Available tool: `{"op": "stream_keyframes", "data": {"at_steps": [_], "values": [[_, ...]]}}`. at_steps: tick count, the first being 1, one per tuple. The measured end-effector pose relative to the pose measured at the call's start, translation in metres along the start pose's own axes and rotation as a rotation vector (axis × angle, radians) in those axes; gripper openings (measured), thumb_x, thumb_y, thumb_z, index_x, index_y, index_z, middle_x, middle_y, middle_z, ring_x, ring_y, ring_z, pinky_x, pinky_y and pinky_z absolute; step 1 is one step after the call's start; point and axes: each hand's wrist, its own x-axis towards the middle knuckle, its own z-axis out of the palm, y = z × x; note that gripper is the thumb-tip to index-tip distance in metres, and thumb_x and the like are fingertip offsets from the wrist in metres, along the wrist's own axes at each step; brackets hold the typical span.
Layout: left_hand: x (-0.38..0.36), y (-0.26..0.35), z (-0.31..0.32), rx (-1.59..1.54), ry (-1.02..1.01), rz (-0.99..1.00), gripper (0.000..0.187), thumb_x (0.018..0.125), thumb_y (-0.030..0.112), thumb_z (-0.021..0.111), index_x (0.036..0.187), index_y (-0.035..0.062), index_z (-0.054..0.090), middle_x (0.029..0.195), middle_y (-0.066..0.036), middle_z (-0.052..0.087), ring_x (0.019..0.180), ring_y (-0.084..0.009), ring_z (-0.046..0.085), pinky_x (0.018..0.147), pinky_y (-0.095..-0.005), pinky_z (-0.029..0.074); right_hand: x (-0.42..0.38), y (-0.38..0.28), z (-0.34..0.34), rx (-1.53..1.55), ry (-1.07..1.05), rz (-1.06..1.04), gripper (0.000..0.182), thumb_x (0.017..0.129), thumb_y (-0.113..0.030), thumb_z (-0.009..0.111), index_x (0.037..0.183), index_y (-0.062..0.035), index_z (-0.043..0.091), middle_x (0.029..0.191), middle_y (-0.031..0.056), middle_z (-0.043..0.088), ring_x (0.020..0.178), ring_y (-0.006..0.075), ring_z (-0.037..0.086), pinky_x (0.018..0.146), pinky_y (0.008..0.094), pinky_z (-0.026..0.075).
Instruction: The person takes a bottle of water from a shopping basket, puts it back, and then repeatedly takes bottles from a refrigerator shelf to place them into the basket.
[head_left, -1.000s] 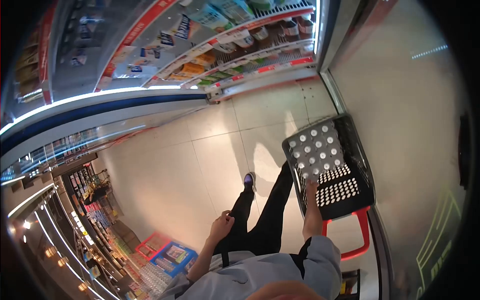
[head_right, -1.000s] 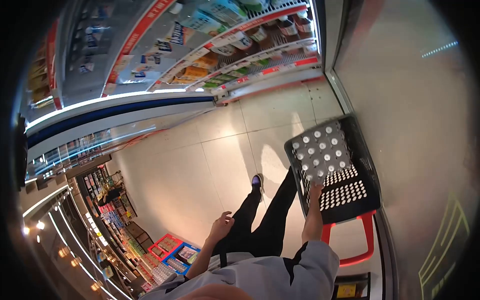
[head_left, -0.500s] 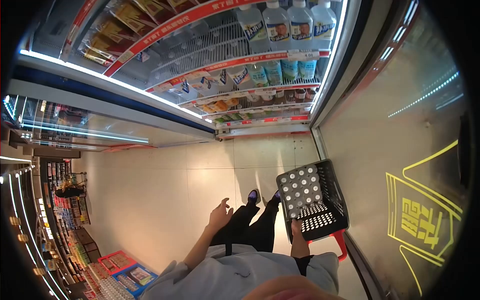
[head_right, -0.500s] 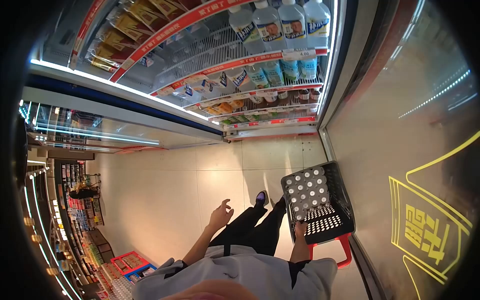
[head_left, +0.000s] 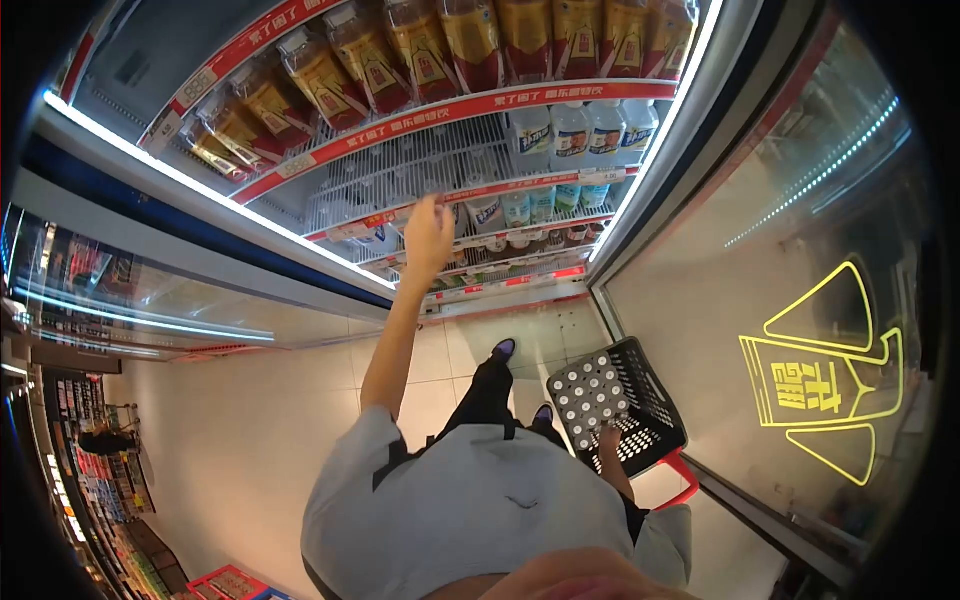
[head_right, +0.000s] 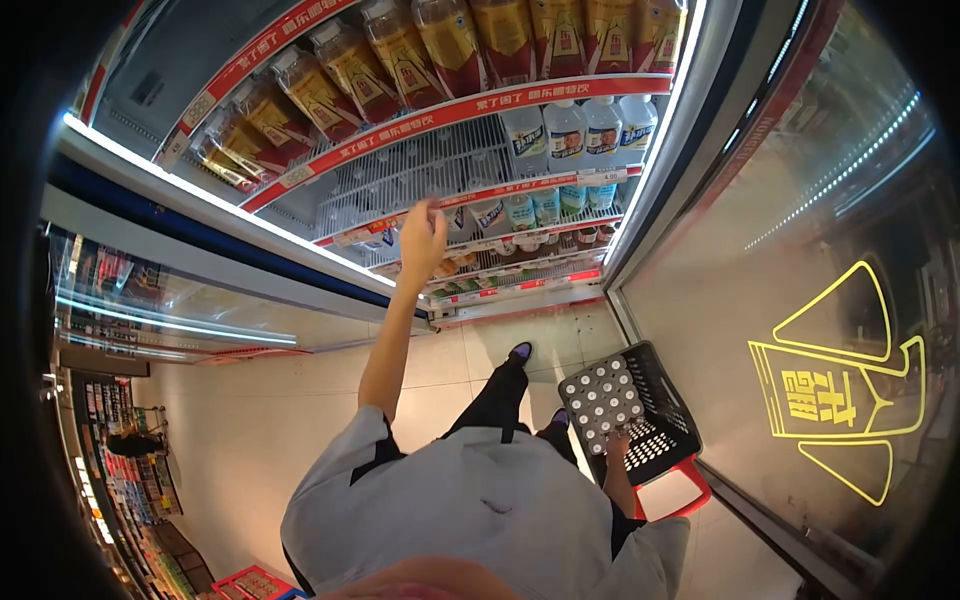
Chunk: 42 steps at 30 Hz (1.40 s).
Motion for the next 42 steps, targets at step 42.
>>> {"op": "stream_keyframes", "data": {"at_steps": [42], "values": [[0.212,-0.020,0.013,0.166,-0.514,0.112,0.036,0.089,0.020,0.060,0.124,0.0129,0.056,0.113,-0.017,0.059,0.107,-0.0358,0.056,0.088,-0.0430,0.050,-0.116,-0.239,0.087,0.575,-0.160,-0.450,0.036,0.095,-0.022,0.059,0.121,0.0002,0.050,0.100,0.0069,0.059,0.081,0.0105,0.057,0.069,0.0261,0.050]]}}
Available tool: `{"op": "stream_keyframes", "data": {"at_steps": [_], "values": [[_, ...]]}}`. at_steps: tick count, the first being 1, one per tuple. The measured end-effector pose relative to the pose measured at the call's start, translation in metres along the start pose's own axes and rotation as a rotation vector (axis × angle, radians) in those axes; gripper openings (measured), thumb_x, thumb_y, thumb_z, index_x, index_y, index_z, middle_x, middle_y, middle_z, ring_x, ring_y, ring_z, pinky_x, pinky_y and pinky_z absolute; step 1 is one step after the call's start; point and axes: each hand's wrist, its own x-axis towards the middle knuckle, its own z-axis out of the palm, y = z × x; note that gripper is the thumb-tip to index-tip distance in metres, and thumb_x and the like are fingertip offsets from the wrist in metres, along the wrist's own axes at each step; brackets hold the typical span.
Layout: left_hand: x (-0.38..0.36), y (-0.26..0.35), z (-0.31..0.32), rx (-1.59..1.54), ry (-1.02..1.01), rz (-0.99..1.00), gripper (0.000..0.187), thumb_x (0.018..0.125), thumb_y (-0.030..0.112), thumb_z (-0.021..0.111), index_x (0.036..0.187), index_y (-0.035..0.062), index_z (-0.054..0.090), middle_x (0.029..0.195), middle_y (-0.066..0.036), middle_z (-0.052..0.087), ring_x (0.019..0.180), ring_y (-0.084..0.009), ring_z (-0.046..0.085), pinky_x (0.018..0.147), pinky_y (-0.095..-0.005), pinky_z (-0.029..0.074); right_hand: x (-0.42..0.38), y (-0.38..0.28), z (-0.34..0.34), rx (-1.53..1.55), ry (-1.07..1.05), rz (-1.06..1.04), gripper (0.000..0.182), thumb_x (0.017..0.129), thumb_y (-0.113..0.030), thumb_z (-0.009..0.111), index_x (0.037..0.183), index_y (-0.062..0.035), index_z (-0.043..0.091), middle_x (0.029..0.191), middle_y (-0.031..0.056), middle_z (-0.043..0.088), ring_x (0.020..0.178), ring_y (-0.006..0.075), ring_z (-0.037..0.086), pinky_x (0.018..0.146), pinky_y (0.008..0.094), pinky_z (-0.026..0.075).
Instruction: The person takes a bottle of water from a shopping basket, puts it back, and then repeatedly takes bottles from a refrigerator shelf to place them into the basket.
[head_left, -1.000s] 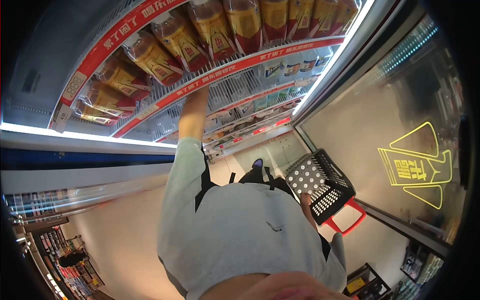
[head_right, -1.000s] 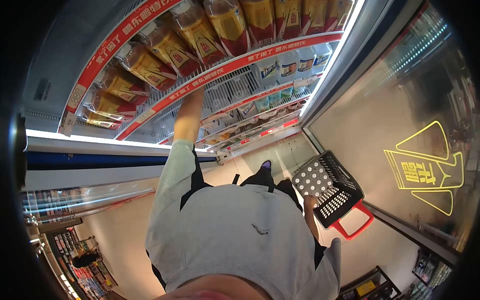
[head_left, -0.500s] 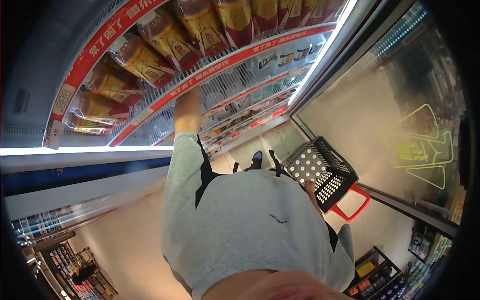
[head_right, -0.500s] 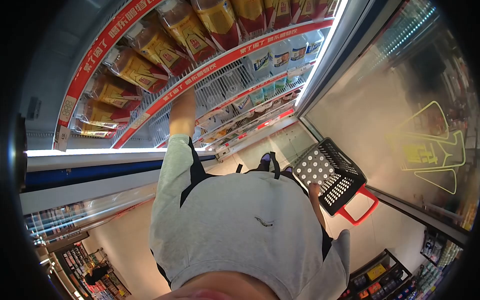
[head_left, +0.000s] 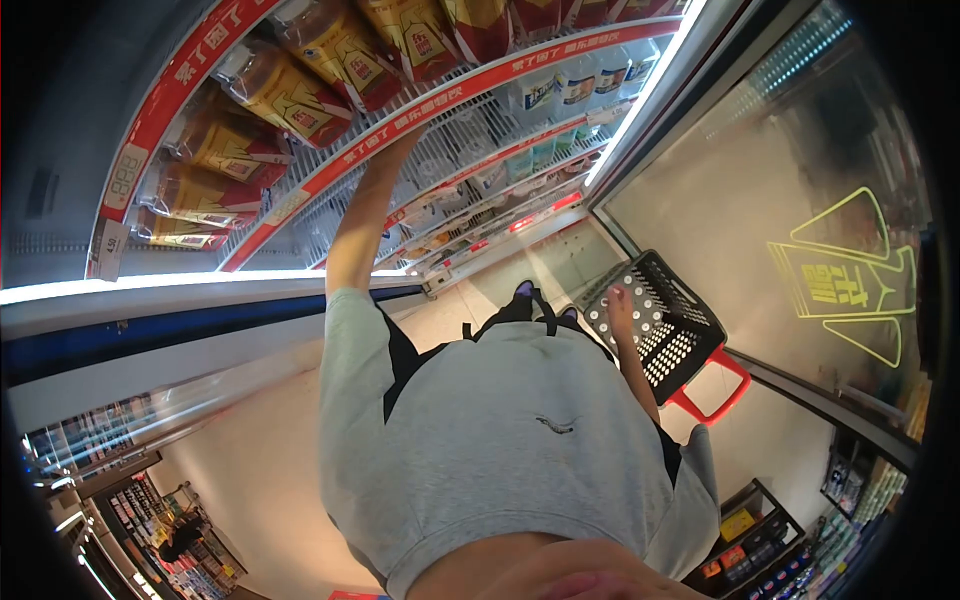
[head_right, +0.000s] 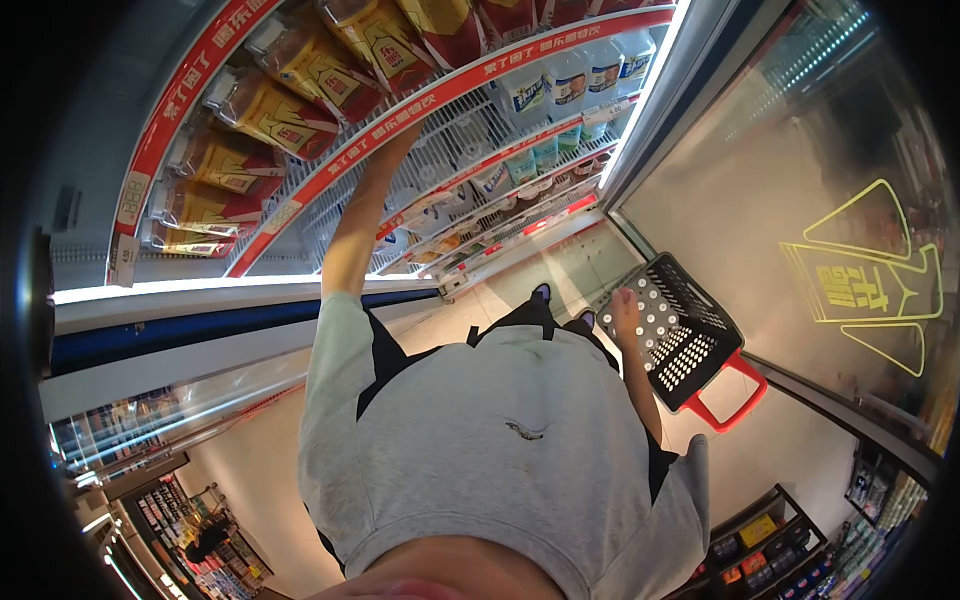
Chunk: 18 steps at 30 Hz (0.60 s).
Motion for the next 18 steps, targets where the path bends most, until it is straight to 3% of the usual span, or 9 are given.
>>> {"op": "stream_keyframes", "data": {"at_steps": [2,3,4,6,8,10,13,15,18], "values": [[-0.039,0.025,-0.014,-0.207,-0.053,-0.104,0.036,0.089,0.020,0.060,0.124,0.0133,0.056,0.113,-0.017,0.060,0.107,-0.0355,0.056,0.087,-0.0427,0.050,-0.010,-0.099,0.037,0.095,-0.030,-0.079,0.039,0.095,-0.023,0.058,0.125,0.0002,0.049,0.100,0.0062,0.058,0.086,0.0113,0.055,0.078,0.0267,0.048],[-0.057,0.030,-0.014,-0.210,-0.058,-0.050,0.036,0.089,0.020,0.059,0.124,0.0135,0.057,0.112,-0.017,0.060,0.106,-0.0354,0.056,0.087,-0.0426,0.050,-0.019,-0.147,0.054,0.132,-0.060,-0.112,0.041,0.095,-0.024,0.059,0.127,0.0003,0.049,0.099,0.0060,0.058,0.087,0.0129,0.054,0.082,0.0277,0.046],[-0.071,0.035,-0.011,-0.153,-0.029,0.109,0.035,0.089,0.020,0.059,0.124,0.0137,0.057,0.112,-0.016,0.060,0.106,-0.0353,0.056,0.087,-0.0425,0.050,-0.024,-0.183,0.070,0.106,-0.091,-0.205,0.043,0.093,-0.022,0.061,0.128,-0.0001,0.049,0.100,0.0056,0.058,0.088,0.0127,0.054,0.082,0.0280,0.046],[-0.098,0.008,0.023,0.163,0.447,0.760,0.032,0.087,0.019,0.064,0.119,0.0194,0.059,0.118,-0.014,0.059,0.108,-0.0373,0.054,0.088,-0.0451,0.049,-0.043,-0.255,0.097,0.021,-0.171,-0.429,0.048,0.088,-0.020,0.068,0.128,-0.0013,0.050,0.101,0.0060,0.057,0.089,0.0137,0.053,0.082,0.0290,0.045],[-0.132,0.031,0.022,0.062,0.397,0.819,0.055,0.078,0.014,0.073,0.127,0.0165,0.048,0.124,-0.013,0.056,0.110,-0.0407,0.051,0.089,-0.0480,0.048,-0.063,-0.314,0.120,-0.106,-0.233,-0.656,0.054,0.082,-0.018,0.074,0.128,-0.0023,0.050,0.101,0.0077,0.055,0.089,0.0164,0.053,0.082,0.0304,0.045],[-0.156,0.049,0.033,-0.242,0.396,0.828,0.069,0.073,0.013,0.078,0.129,0.0157,0.040,0.124,-0.017,0.053,0.110,-0.0428,0.051,0.088,-0.0486,0.049,-0.074,-0.348,0.138,-0.247,-0.258,-0.845,0.058,0.077,-0.017,0.077,0.127,-0.0028,0.051,0.100,0.0093,0.054,0.089,0.0194,0.053,0.080,0.0319,0.045],[-0.187,0.070,0.050,-0.542,0.367,0.780,0.085,0.065,0.010,0.083,0.131,0.0153,0.030,0.124,-0.023,0.049,0.110,-0.0449,0.050,0.087,-0.0485,0.050,-0.083,-0.372,0.157,-0.271,-0.209,-0.966,0.054,0.073,-0.019,0.078,0.121,-0.0044,0.058,0.097,0.0101,0.051,0.086,0.0231,0.051,0.078,0.0334,0.044],[-0.197,0.077,0.064,-0.652,0.322,0.753,0.086,0.064,0.009,0.084,0.132,0.0152,0.030,0.124,-0.029,0.042,0.111,-0.0449,0.049,0.084,-0.0481,0.051,-0.084,-0.368,0.153,-0.368,-0.208,-0.914,0.050,0.071,-0.019,0.079,0.116,-0.0057,0.062,0.098,0.0102,0.052,0.087,0.0240,0.051,0.078,0.0351,0.044],[-0.211,0.082,0.075,-0.712,0.224,0.757,0.085,0.063,0.009,0.085,0.131,0.0135,0.034,0.128,-0.028,0.038,0.112,-0.0454,0.048,0.085,-0.0484,0.050,-0.088,-0.359,0.145,-0.431,-0.162,-0.896,0.041,0.067,-0.018,0.080,0.104,-0.0071,0.066,0.095,0.0092,0.053,0.086,0.0241,0.053,0.074,0.0340,0.045]]}}
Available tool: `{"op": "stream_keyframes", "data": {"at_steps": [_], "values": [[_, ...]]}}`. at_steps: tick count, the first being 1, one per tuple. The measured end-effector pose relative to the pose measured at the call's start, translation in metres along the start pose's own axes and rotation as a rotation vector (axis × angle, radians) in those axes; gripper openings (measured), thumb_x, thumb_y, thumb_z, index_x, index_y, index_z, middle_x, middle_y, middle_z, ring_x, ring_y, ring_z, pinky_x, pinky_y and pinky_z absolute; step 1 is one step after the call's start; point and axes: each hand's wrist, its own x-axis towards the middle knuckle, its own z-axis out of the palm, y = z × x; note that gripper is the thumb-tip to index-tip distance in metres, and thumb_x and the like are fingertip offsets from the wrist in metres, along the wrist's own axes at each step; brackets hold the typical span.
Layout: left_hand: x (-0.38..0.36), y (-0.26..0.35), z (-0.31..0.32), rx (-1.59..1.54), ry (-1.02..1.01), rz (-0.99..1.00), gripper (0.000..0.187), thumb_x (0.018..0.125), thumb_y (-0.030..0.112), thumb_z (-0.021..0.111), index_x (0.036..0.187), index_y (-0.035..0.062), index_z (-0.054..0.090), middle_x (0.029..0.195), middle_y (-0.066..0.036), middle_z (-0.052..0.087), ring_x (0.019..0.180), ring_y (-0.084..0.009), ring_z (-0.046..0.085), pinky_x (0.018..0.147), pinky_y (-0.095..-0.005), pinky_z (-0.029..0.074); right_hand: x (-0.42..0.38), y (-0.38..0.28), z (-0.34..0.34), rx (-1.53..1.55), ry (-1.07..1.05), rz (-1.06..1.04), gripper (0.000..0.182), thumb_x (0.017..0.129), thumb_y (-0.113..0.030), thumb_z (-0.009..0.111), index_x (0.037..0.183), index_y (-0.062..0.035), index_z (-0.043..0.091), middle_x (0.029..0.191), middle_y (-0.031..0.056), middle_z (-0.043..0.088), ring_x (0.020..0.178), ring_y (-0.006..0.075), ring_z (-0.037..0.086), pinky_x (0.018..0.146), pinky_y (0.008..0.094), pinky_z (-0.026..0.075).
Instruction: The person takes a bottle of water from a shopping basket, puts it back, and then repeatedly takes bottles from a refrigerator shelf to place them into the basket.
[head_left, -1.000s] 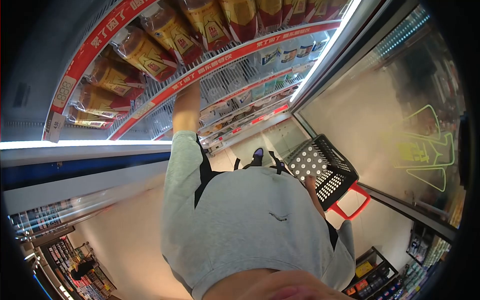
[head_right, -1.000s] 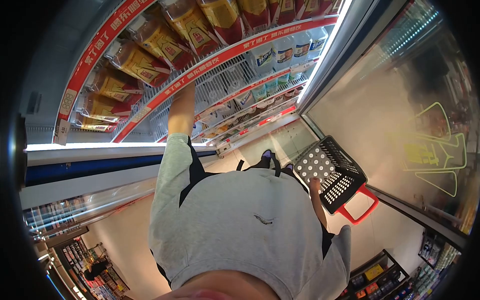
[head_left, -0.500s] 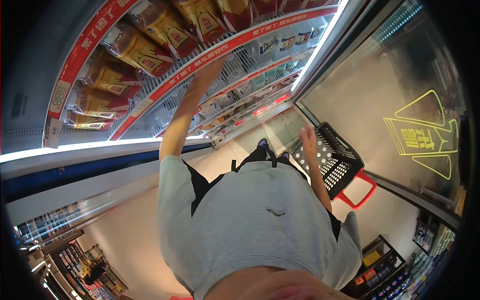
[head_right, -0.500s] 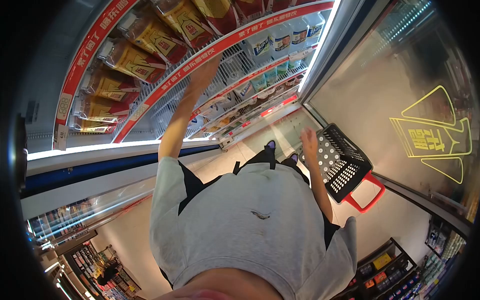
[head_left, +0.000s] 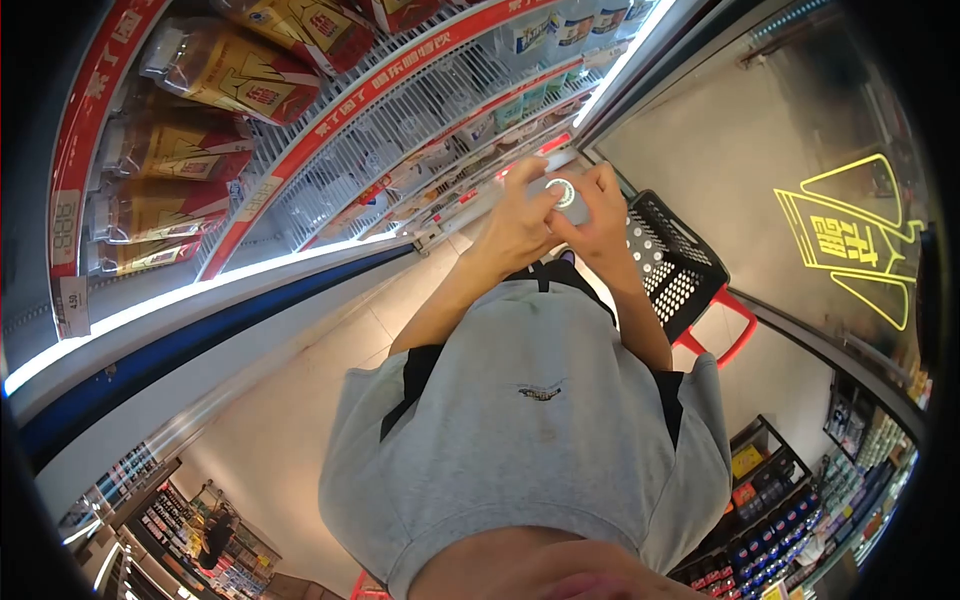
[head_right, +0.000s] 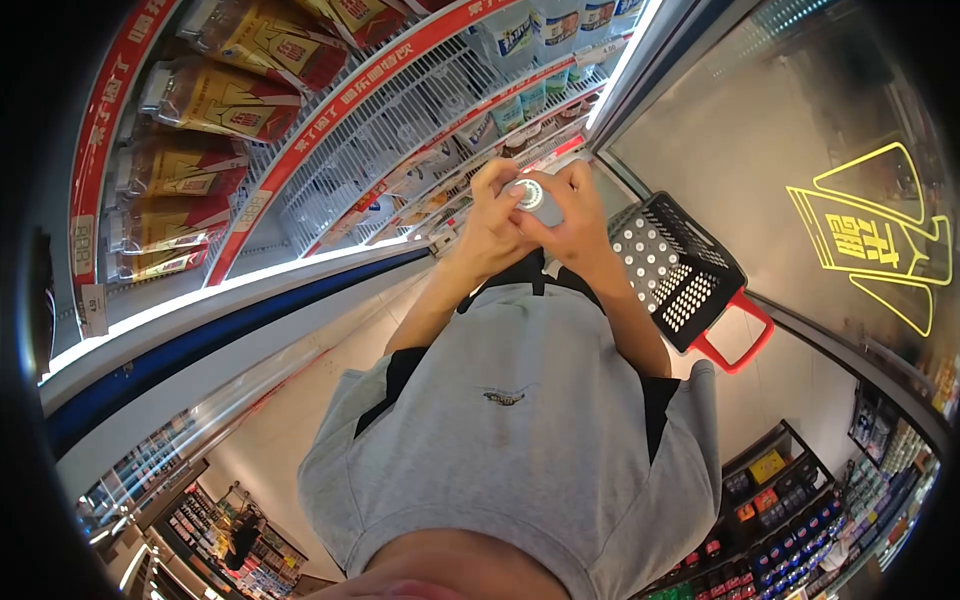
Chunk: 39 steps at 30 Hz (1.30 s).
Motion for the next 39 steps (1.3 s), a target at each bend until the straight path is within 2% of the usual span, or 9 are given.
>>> {"op": "stream_keyframes", "data": {"at_steps": [4,8,9,15,21,25,29,33,39], "values": [[-0.003,0.020,0.015,-0.133,0.002,-0.067,0.086,0.058,0.008,0.087,0.128,0.0083,0.039,0.135,-0.027,0.034,0.114,-0.0472,0.047,0.092,-0.0480,0.047,-0.019,0.014,-0.014,0.118,0.111,0.033,0.033,0.073,-0.023,0.077,0.096,-0.0049,0.064,0.086,0.0060,0.054,0.081,0.0190,0.055,0.069,0.0306,0.045],[-0.021,0.039,0.007,-0.277,-0.141,-0.540,0.083,0.069,0.019,0.083,0.135,0.0022,0.035,0.133,-0.022,0.043,0.121,-0.0370,0.047,0.103,-0.0463,0.038,-0.041,0.031,-0.037,0.663,0.375,0.328,0.048,0.086,-0.047,0.066,0.099,-0.0019,0.059,0.088,0.0034,0.057,0.081,0.0140,0.056,0.071,0.0281,0.047],[-0.035,0.036,0.009,-0.366,-0.104,-0.586,0.077,0.081,0.034,0.073,0.138,0.0036,0.032,0.131,-0.020,0.047,0.124,-0.0307,0.046,0.102,-0.0452,0.038,-0.047,0.037,-0.043,0.784,0.435,0.372,0.049,0.087,-0.048,0.065,0.101,-0.0015,0.057,0.088,0.0042,0.057,0.082,0.0146,0.058,0.072,0.0285,0.048],[-0.049,0.079,0.024,-1.422,-0.098,-1.171,0.062,0.093,0.047,0.055,0.136,0.0093,0.033,0.116,-0.014,0.057,0.104,-0.0245,0.060,0.077,-0.0314,0.051,-0.062,0.037,-0.065,0.968,0.557,0.527,0.039,0.094,-0.039,0.056,0.105,-0.0017,0.056,0.089,0.0048,0.057,0.087,0.0169,0.062,0.076,0.0291,0.050],[-0.074,0.125,0.075,-0.751,0.162,-1.096,0.058,0.086,0.030,0.069,0.128,0.0087,0.036,0.107,-0.012,0.059,0.095,-0.0214,0.061,0.074,-0.0284,0.051,-0.113,0.080,-0.112,0.584,0.341,0.414,0.020,0.095,-0.024,0.054,0.099,-0.0047,0.058,0.088,0.0009,0.053,0.076,0.0067,0.045,0.069,0.0207,0.039],[-0.072,0.177,0.107,-0.156,0.189,-0.592,0.067,0.069,0.014,0.083,0.125,0.0109,0.046,0.112,-0.012,0.058,0.099,-0.0249,0.059,0.085,-0.0351,0.051,-0.143,0.092,-0.162,0.379,0.059,0.517,0.025,0.096,-0.025,0.044,0.093,-0.0027,0.055,0.083,-0.0011,0.050,0.074,0.0069,0.041,0.066,0.0220,0.032],[-0.073,0.223,0.127,0.347,-0.113,-0.050,0.062,0.061,0.018,0.086,0.117,0.0192,0.058,0.120,-0.008,0.057,0.095,-0.0322,0.058,0.081,-0.0384,0.054,-0.189,0.127,-0.181,0.643,-0.078,0.666,0.029,0.094,-0.028,0.040,0.093,-0.0036,0.055,0.083,0.0005,0.048,0.076,0.0101,0.042,0.068,0.0253,0.034],[-0.084,0.264,0.146,0.566,-0.233,0.120,0.056,0.068,0.020,0.082,0.117,0.0182,0.056,0.118,-0.008,0.057,0.091,-0.0330,0.059,0.071,-0.0369,0.055,-0.212,0.128,-0.198,0.955,-0.105,0.820,0.026,0.094,-0.027,0.042,0.089,-0.0055,0.055,0.084,0.0007,0.049,0.078,0.0106,0.044,0.073,0.0265,0.037],[-0.120,0.293,0.159,0.313,0.081,-0.656,0.053,0.086,0.034,0.070,0.120,0.0036,0.044,0.104,-0.019,0.061,0.079,-0.0282,0.064,0.060,-0.0296,0.055,-0.222,0.098,-0.210,0.558,-0.164,0.638,0.037,0.099,-0.037,0.044,0.090,-0.0044,0.058,0.072,-0.0029,0.047,0.063,0.0065,0.040,0.055,0.0235,0.032]]}}
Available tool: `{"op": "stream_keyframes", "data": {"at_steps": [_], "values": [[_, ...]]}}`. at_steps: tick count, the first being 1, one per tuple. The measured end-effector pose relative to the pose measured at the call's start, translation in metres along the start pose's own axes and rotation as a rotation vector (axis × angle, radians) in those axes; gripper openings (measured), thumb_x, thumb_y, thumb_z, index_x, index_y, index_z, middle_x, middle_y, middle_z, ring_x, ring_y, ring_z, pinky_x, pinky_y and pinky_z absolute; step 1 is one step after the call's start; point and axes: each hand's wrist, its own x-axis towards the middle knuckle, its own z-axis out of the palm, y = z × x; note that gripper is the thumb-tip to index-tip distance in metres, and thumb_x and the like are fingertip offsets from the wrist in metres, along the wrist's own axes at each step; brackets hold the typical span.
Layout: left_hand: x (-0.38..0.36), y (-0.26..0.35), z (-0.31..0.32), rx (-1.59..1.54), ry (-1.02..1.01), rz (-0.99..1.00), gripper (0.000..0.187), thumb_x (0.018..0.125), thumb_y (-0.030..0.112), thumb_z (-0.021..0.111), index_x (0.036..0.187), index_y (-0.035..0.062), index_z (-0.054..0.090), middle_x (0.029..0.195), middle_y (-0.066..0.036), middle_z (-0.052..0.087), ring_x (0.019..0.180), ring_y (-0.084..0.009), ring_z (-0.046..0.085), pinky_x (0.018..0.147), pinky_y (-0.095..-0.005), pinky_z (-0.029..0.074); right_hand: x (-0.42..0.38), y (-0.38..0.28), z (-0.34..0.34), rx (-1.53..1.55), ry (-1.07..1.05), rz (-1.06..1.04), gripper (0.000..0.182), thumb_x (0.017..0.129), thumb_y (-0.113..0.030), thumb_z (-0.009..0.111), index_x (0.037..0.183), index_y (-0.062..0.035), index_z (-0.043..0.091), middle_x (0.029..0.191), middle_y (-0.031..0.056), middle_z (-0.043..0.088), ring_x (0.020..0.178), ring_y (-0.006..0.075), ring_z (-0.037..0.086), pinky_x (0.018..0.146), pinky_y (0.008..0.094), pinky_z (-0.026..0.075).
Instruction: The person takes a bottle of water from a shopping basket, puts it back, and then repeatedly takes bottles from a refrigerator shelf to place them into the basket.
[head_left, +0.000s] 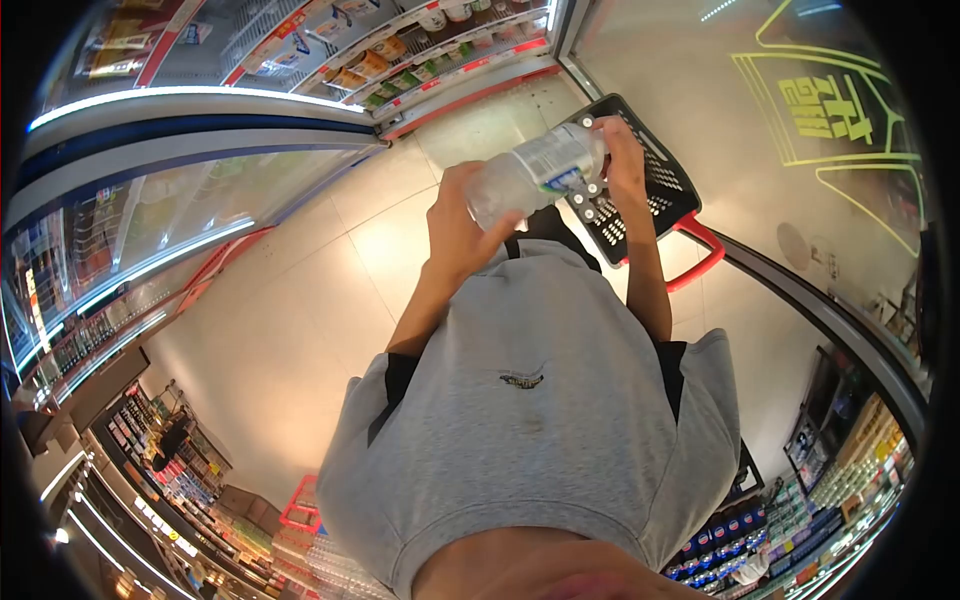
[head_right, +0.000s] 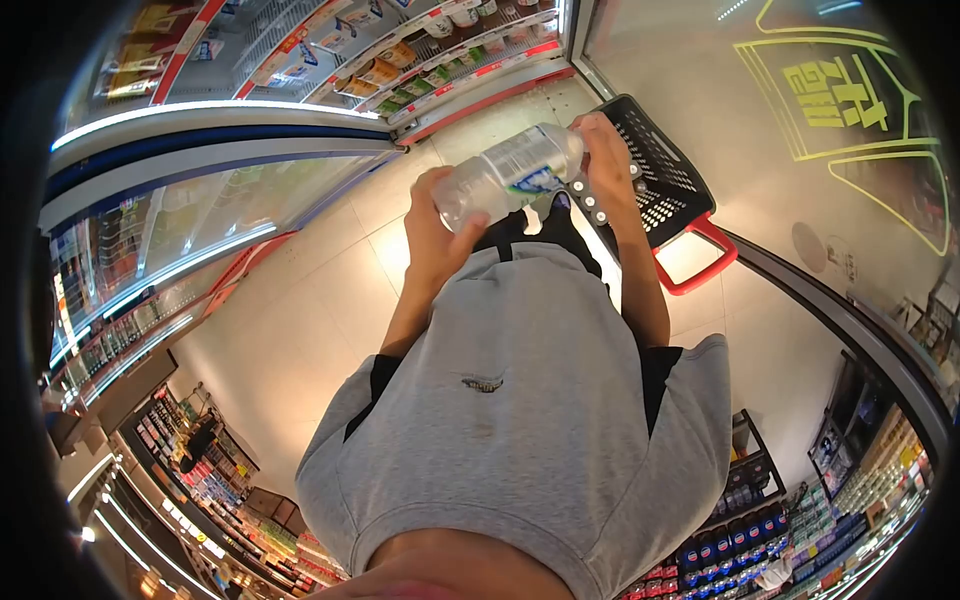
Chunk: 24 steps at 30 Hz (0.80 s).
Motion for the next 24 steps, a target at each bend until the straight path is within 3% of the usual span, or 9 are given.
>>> {"op": "stream_keyframes", "data": {"at_steps": [3,4,7,8,11,15,18,21,24], "values": [[-0.011,-0.008,-0.008,-0.686,-0.081,-0.568,0.047,0.094,0.033,0.059,0.122,0.0004,0.040,0.098,-0.018,0.062,0.071,-0.0231,0.064,0.053,-0.0276,0.050,-0.009,-0.013,0.013,-0.103,-0.002,-0.094,0.040,0.100,-0.043,0.043,0.091,-0.0077,0.060,0.068,-0.0056,0.043,0.059,0.0040,0.036,0.052,0.0219,0.028],[-0.014,-0.009,-0.010,-0.764,-0.115,-0.558,0.051,0.098,0.045,0.049,0.121,0.0002,0.038,0.093,-0.016,0.063,0.063,-0.0191,0.063,0.048,-0.0273,0.049,-0.012,-0.023,0.016,-0.128,-0.010,-0.128,0.041,0.099,-0.043,0.044,0.090,-0.0075,0.060,0.067,-0.0056,0.043,0.060,0.0041,0.037,0.052,0.0219,0.028],[-0.019,-0.014,-0.024,-1.049,-0.258,-0.713,0.057,0.098,0.051,0.043,0.123,0.0005,0.040,0.093,-0.016,0.063,0.061,-0.0196,0.063,0.045,-0.0269,0.049,-0.012,-0.032,0.020,-0.181,-0.028,-0.230,0.042,0.099,-0.043,0.045,0.087,-0.0057,0.061,0.068,-0.0048,0.045,0.062,0.0049,0.038,0.054,0.0225,0.027],[-0.021,-0.018,-0.024,-1.081,-0.386,-0.740,0.068,0.096,0.062,0.032,0.126,0.0023,0.044,0.090,-0.015,0.065,0.057,-0.0175,0.062,0.044,-0.0253,0.048,-0.011,-0.032,0.020,-0.198,-0.029,-0.252,0.043,0.099,-0.043,0.045,0.087,-0.0053,0.061,0.069,-0.0044,0.046,0.062,0.0051,0.038,0.054,0.0227,0.028],[-0.031,-0.039,-0.021,-1.381,-0.630,-0.906,0.074,0.094,0.068,0.028,0.129,0.0051,0.047,0.088,-0.014,0.067,0.055,-0.0156,0.062,0.043,-0.0233,0.047,-0.006,-0.032,0.026,-0.191,-0.008,-0.317,0.041,0.099,-0.038,0.048,0.085,-0.0014,0.061,0.066,-0.0028,0.047,0.062,0.0055,0.037,0.054,0.0234,0.029],[-0.038,-0.030,-0.016,-1.433,-0.611,-1.018,0.076,0.093,0.070,0.023,0.130,0.0079,0.047,0.086,-0.014,0.068,0.053,-0.0140,0.060,0.046,-0.0228,0.048,-0.011,-0.041,0.033,-0.157,-0.006,-0.328,0.038,0.098,-0.036,0.049,0.086,-0.0015,0.060,0.070,-0.0021,0.050,0.064,0.0055,0.040,0.057,0.0219,0.031],[-0.046,-0.026,-0.016,-1.498,-0.522,-0.852,0.062,0.095,0.057,0.045,0.128,0.0039,0.046,0.096,-0.015,0.066,0.062,-0.0155,0.062,0.050,-0.0233,0.050,-0.012,-0.041,0.037,-0.157,-0.008,-0.367,0.036,0.097,-0.035,0.050,0.087,-0.0022,0.059,0.074,-0.0019,0.052,0.067,0.0057,0.042,0.059,0.0218,0.032],[-0.049,-0.007,-0.017,-0.879,-0.223,-0.528,0.058,0.084,0.028,0.072,0.129,0.0054,0.044,0.116,-0.018,0.059,0.084,-0.0229,0.063,0.064,-0.0287,0.054,-0.015,-0.041,0.035,-0.153,-0.021,-0.370,0.033,0.095,-0.034,0.049,0.088,-0.0029,0.058,0.076,-0.0015,0.051,0.069,0.0065,0.042,0.061,0.0226,0.033],[-0.048,-0.027,-0.011,0.022,0.058,0.168,0.058,0.070,-0.001,0.075,0.122,0.0114,0.050,0.129,-0.021,0.048,0.103,-0.0332,0.057,0.077,-0.0380,0.053,-0.017,-0.035,0.027,-0.125,-0.055,-0.285,0.028,0.090,-0.030,0.047,0.088,-0.0031,0.056,0.076,-0.0012,0.048,0.069,0.0078,0.041,0.062,0.0233,0.033]]}}
